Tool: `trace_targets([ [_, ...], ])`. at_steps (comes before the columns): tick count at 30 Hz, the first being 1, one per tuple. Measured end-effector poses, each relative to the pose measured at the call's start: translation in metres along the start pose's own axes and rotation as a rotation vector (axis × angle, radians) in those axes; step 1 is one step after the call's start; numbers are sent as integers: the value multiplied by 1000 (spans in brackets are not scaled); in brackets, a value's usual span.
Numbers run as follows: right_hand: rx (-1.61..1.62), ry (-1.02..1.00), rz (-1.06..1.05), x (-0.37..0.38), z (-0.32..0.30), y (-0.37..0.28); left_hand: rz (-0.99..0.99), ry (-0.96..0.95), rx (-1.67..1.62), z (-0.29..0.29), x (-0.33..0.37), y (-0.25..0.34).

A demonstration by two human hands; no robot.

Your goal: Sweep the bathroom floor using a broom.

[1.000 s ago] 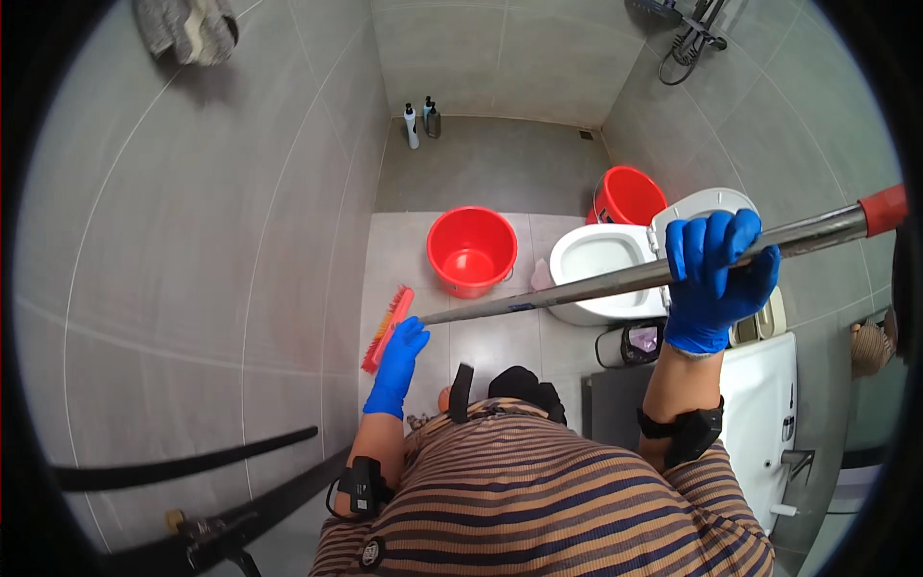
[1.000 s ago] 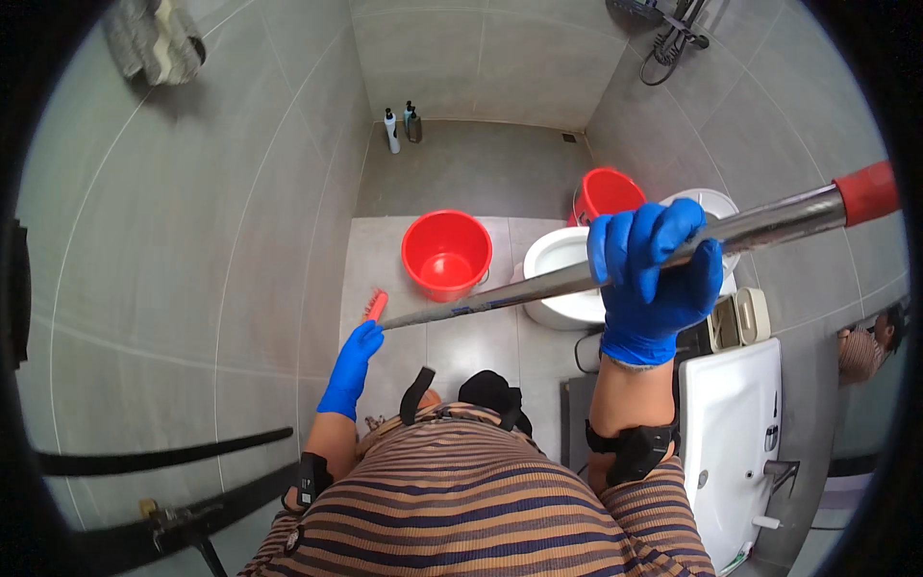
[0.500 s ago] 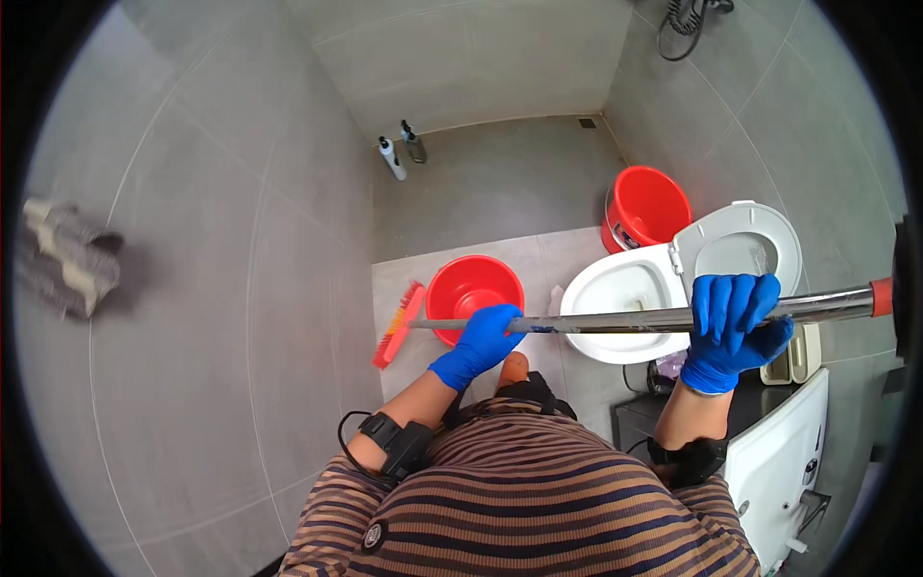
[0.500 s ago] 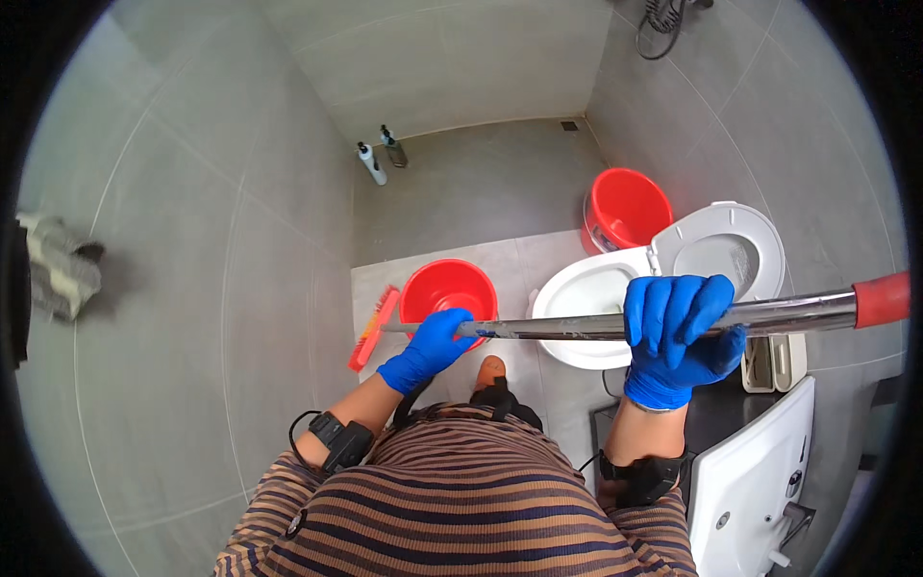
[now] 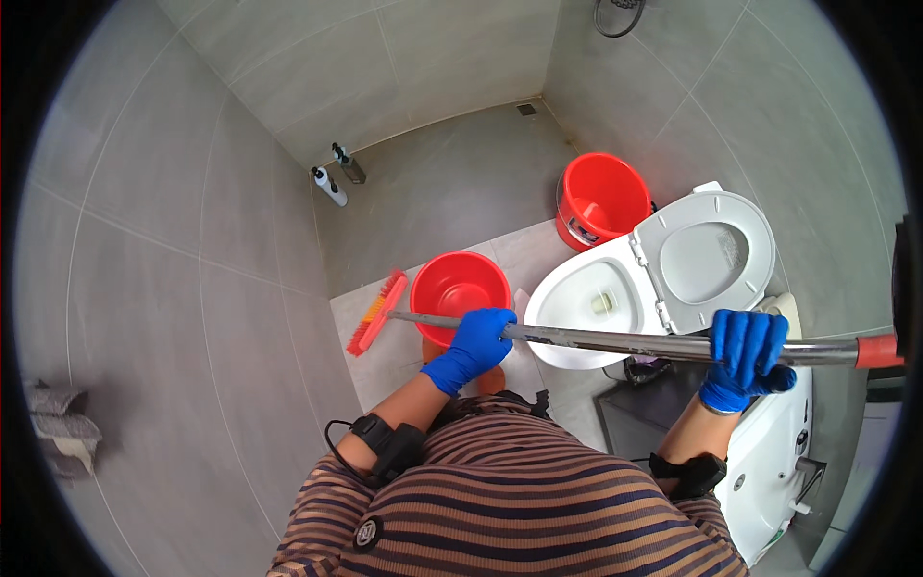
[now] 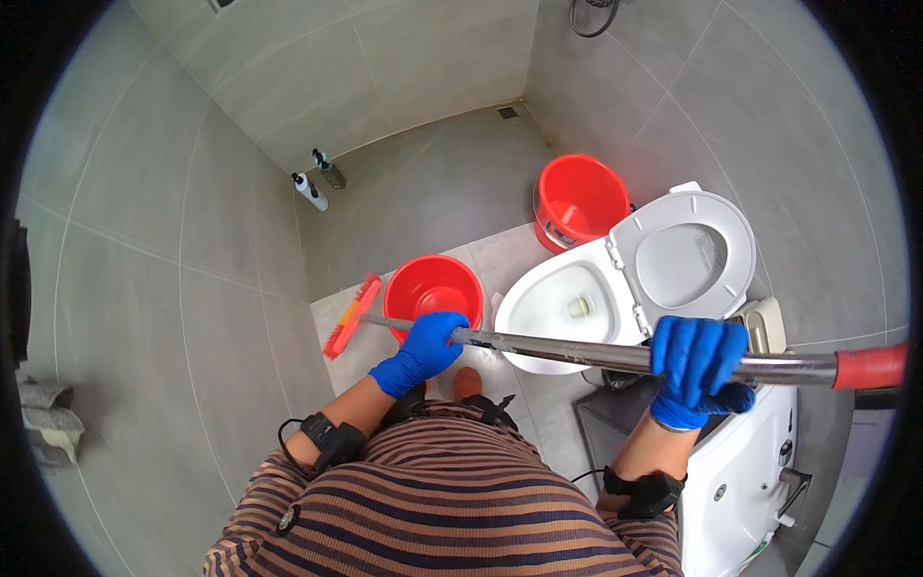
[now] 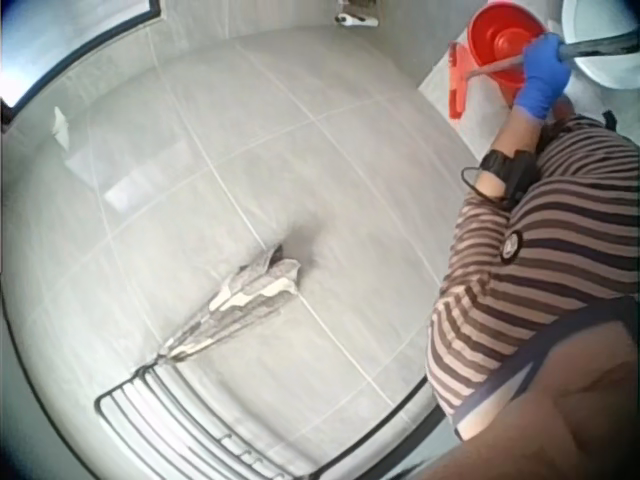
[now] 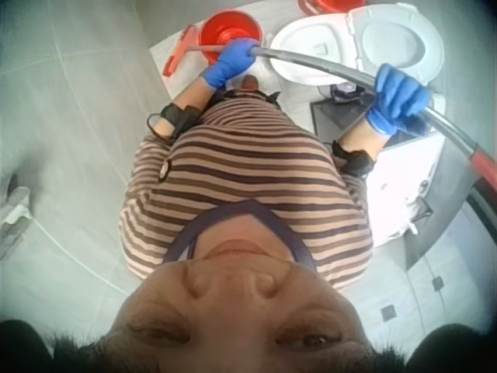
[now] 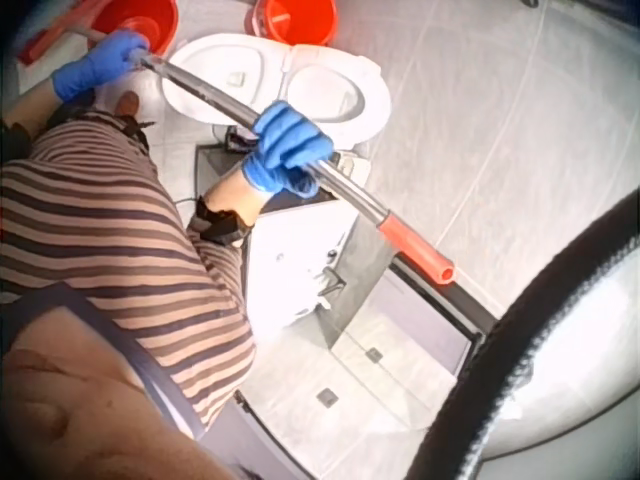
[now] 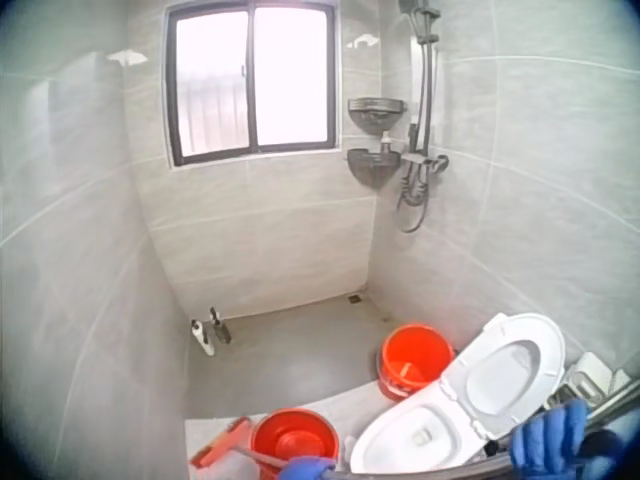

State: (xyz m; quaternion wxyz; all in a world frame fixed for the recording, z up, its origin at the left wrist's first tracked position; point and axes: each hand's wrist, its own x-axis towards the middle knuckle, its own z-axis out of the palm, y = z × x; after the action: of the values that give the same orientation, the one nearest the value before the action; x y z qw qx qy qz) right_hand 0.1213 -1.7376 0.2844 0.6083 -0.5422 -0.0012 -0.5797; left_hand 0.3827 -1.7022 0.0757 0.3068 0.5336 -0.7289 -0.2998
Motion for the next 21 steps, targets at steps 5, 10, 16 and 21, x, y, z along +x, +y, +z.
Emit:
trace_targets([
  [5, -37, 67, -149, 9, 1, -21, 15, -102, 48, 2, 26, -37],
  [10, 4, 255, -285, 39, 7, -25, 26, -185, 25, -38, 66, -73],
  [16, -207, 57, -213, 93, 24, 17, 135, -144, 23, -74, 127, -144],
  [21, -286, -624, -20, 183, 24, 73, 114, -188, 115, -137, 161, -191],
])
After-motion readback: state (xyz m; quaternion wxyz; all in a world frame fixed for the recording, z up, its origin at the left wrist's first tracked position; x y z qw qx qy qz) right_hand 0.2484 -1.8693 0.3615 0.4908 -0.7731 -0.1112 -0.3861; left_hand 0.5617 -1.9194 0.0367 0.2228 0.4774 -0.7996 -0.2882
